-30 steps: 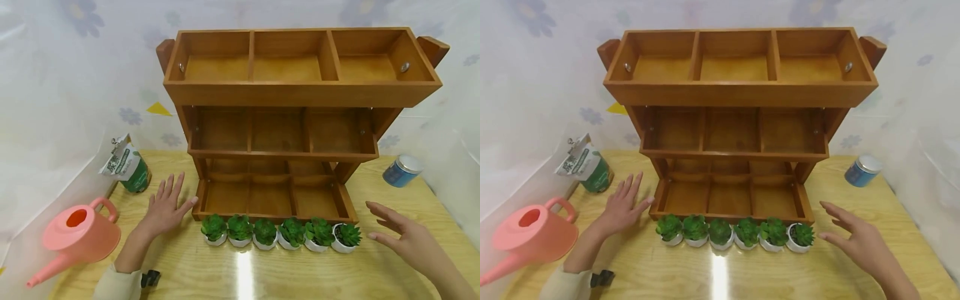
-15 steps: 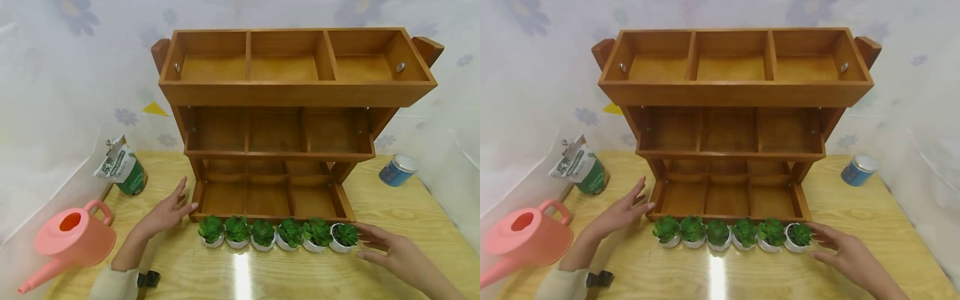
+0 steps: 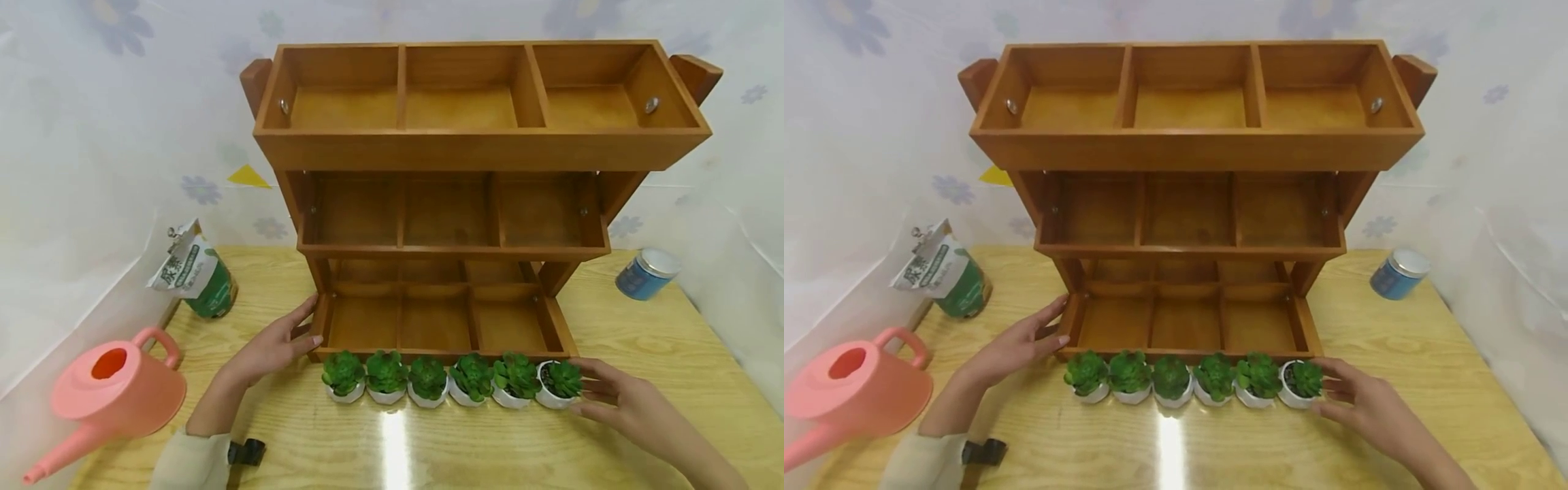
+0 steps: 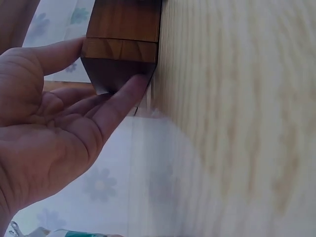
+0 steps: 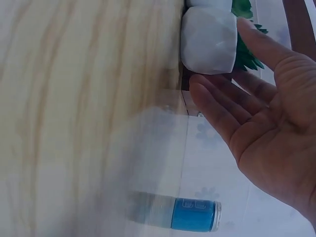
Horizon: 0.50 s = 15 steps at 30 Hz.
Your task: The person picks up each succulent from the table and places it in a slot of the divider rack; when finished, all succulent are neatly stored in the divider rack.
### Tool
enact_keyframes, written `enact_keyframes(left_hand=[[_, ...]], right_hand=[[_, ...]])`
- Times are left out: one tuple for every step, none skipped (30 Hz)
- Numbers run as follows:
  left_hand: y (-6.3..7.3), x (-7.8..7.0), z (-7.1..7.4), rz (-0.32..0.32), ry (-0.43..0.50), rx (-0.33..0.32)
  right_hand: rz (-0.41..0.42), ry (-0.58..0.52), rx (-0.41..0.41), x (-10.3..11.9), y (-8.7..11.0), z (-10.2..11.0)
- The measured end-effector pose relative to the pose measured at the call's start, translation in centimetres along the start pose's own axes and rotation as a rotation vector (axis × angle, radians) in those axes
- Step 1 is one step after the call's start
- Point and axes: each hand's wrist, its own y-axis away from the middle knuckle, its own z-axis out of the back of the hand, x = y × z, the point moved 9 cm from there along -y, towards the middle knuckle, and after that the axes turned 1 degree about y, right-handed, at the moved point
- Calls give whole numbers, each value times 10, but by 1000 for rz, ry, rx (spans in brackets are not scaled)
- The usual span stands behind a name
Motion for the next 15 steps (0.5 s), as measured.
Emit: enact_keyframes(left_hand=[[-1,0,0,0,4,4],[-1,1,0,0,7,8],[-1,1,0,-1,11,11],[-2,1,-1,-2,14,15],[-2,1,-1,-2,16,18],[-2,2,-1,-4,18,20],[-2,2,-2,-5,20,21],[-2,2,-2,-5,19,22],[-3,2,-2,-6,21,22],[-3,2,-3,-5,26,24],[-3,2,-3,-5,31,24],[-3,2,-3,-5,38,24],[-3,2,-3,-4,46,23],[-3,2,-3,-3,53,21],[-2,1,-3,-2,59,18]], right_hand=[[-2,4,7,0,-1,-1],[-2,8,14,0,-2,-3],[-1,12,16,1,-2,-4],[0,14,16,1,-3,-5],[0,19,14,1,-3,-6],[2,28,10,2,-3,-6],[4,32,5,3,-4,-6],[3,35,4,3,-4,-7],[2,38,2,3,-4,-7],[3,40,0,4,-4,-7],[3,38,2,4,-5,-8],[4,35,5,5,-5,-8],[5,29,8,6,-5,-9],[5,27,12,6,-6,-9],[8,26,10,7,-6,-9]])
